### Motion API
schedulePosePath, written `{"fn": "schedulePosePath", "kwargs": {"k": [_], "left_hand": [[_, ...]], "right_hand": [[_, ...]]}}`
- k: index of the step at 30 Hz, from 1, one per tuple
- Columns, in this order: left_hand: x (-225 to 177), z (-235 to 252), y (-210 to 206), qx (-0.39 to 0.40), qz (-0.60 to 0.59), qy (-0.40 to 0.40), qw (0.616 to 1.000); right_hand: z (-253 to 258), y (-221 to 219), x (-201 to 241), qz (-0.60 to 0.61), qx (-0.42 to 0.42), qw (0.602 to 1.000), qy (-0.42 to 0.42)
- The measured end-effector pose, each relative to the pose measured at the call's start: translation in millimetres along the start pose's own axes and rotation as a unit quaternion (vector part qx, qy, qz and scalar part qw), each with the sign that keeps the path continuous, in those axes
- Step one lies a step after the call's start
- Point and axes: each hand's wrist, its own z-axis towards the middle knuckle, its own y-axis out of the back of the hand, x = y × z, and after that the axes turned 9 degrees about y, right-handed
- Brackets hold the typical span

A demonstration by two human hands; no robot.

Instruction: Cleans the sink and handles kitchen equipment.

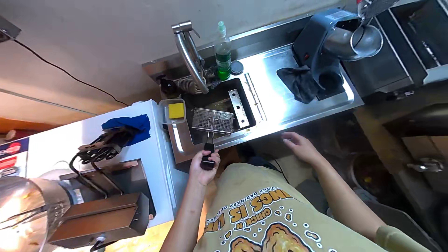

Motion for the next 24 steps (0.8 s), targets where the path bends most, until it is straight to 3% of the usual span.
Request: {"fn": "schedulePosePath", "kwargs": {"k": [6,13,16,21,24], "left_hand": [[3.0,-13.4,6.0,0.033,0.013,0.001,0.999],[6.6,-31.0,1.2,0.012,0.027,0.004,1.000],[14.3,-40.8,5.1,0.070,0.040,0.011,0.997],[24.8,-61.9,17.2,0.253,-0.010,0.105,0.962],[31.4,-73.3,18.0,0.295,-0.013,0.147,0.944]], "right_hand": [[-22.6,-8.9,3.7,-0.008,-0.015,1.000,-0.019],[-30.7,-20.7,9.6,-0.007,-0.006,1.000,-0.017],[-28.4,-18.8,11.1,-0.006,-0.002,1.000,-0.020],[-12.7,-8.9,1.2,-0.006,-0.011,1.000,-0.025],[9.1,11.1,-11.2,-0.029,-0.051,0.998,-0.030]]}}
